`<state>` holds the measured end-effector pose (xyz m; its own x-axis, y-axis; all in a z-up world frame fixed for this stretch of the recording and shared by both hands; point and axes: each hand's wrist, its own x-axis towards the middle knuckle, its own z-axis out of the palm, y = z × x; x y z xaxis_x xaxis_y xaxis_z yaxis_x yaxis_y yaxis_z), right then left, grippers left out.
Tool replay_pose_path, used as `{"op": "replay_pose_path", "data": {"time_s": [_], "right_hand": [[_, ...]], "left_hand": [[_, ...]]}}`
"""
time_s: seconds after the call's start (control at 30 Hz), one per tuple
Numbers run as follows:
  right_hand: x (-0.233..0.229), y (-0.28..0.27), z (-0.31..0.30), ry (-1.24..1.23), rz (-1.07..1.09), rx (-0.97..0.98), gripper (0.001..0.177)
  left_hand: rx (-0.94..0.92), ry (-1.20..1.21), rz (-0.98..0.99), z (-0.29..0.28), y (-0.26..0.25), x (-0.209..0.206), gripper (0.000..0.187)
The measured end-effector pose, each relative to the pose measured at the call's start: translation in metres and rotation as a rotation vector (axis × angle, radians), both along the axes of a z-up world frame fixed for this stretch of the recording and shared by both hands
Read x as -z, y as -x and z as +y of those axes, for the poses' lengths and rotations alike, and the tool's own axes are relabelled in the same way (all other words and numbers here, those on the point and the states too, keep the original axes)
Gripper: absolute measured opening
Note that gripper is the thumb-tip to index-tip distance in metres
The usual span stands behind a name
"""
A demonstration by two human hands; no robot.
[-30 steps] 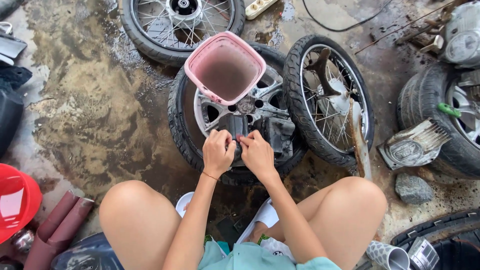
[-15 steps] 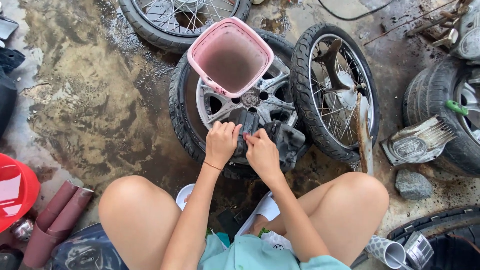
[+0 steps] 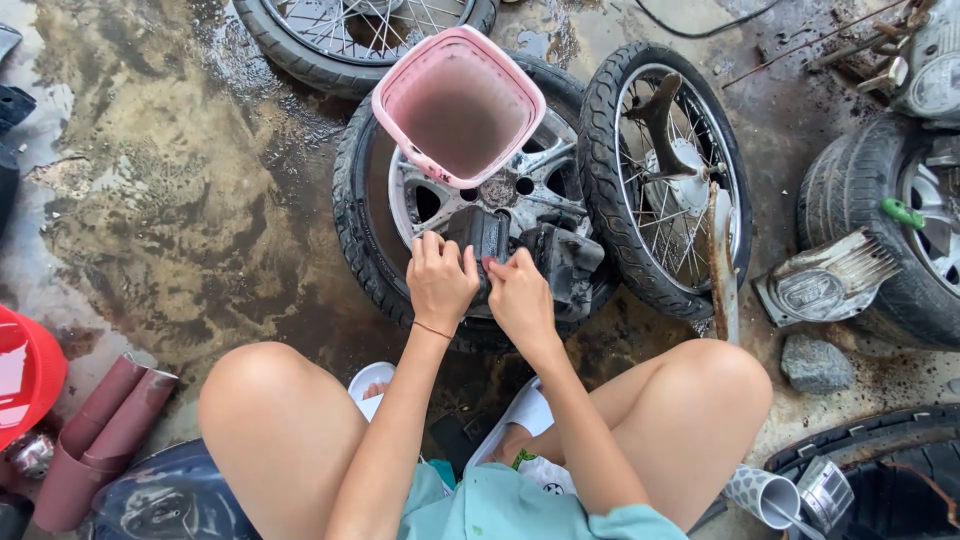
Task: Scrubbing a motorcycle component with a brush and soapy water to remove dirt and grime.
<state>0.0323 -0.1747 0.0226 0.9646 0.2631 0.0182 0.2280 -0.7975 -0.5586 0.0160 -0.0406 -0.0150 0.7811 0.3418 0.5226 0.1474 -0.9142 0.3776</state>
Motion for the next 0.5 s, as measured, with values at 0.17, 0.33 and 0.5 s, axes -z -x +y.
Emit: {"op": "replay_pose_path", "data": {"time_s": [0.17,0.33,0.5], "right_hand": [[0.027,-0.048,0.025,-0.028,-0.141,0.038,0.021],[0.003,-0.044,0.025,-0.065,-0.079,0.057,0.024],[-0.008,-0.003,0.007,0.047,0.142,0.054,0.025]], "left_hand": [[0.046,-0.006,-0.015,0.002,0.000,0.022,0.025],[0.075,-0.012,-0.069,0.002,-0.001,0.016,0.023],[0.011,-0.019,-0.085,0.001,0.003,0.009,0.029]]}}
